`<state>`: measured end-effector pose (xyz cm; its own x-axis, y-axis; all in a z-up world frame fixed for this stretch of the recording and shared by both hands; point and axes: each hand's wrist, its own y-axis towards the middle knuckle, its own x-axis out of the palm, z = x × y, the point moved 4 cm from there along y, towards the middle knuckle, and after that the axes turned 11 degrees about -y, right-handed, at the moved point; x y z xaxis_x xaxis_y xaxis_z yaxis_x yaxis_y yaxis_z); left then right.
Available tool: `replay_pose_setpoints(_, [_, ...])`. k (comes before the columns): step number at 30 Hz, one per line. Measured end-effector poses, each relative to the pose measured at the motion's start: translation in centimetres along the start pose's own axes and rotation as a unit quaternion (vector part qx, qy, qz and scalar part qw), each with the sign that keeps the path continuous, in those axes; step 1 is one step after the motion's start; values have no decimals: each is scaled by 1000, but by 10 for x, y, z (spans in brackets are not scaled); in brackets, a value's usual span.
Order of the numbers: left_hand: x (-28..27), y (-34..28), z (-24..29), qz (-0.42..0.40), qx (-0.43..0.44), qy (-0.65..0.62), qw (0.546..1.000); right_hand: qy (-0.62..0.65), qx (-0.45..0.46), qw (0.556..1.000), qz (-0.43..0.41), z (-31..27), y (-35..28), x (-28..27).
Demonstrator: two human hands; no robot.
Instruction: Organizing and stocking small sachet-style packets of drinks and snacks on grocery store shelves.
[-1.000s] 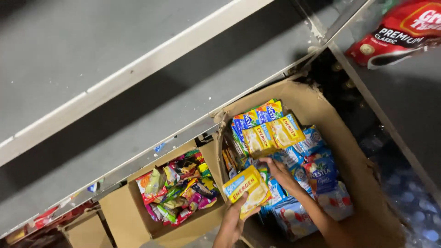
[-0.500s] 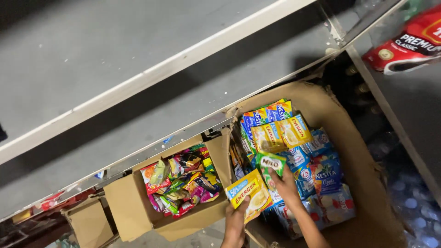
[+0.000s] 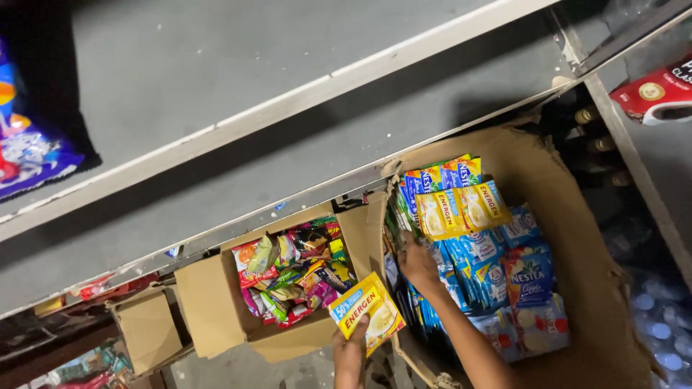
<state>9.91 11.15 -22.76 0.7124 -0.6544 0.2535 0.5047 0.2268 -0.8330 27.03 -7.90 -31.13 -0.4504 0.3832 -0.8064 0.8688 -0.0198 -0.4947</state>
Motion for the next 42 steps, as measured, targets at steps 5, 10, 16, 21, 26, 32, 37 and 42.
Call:
replay_pose_setpoints(5, [24,-4,6,-30,21,69,997,334,27,941,-54,15,-70,-6])
replay_pose_setpoints(10, [52,-16,7,-100,32,136,985,534,34,822,-194,7,-146,-54])
replay_pose_setpoints(16, [77,-17,15,-94,184,232,951,487,70,867,-80,19,-138,-91])
replay_pose_setpoints(21, [55,-2,1,-65,203,285,935,230,95,966,71,3,-89,-120])
replay_pose_setpoints(26, [34,3,-11,-77,199,284,935,73,-98,975,184,-3,-33,-42])
replay_pose_setpoints(32, [0,11,-21,-82,235,287,925,57,-91,993,58,35,-68,24])
replay_pose_setpoints(37, [-16,6,-25,-89,203,257,941,31,-117,993,-1,90,-135,45])
replay_pose_setpoints(42, [-18,-19,-19,-83,233,204,947,-36,-108,989,-95,159,-141,81])
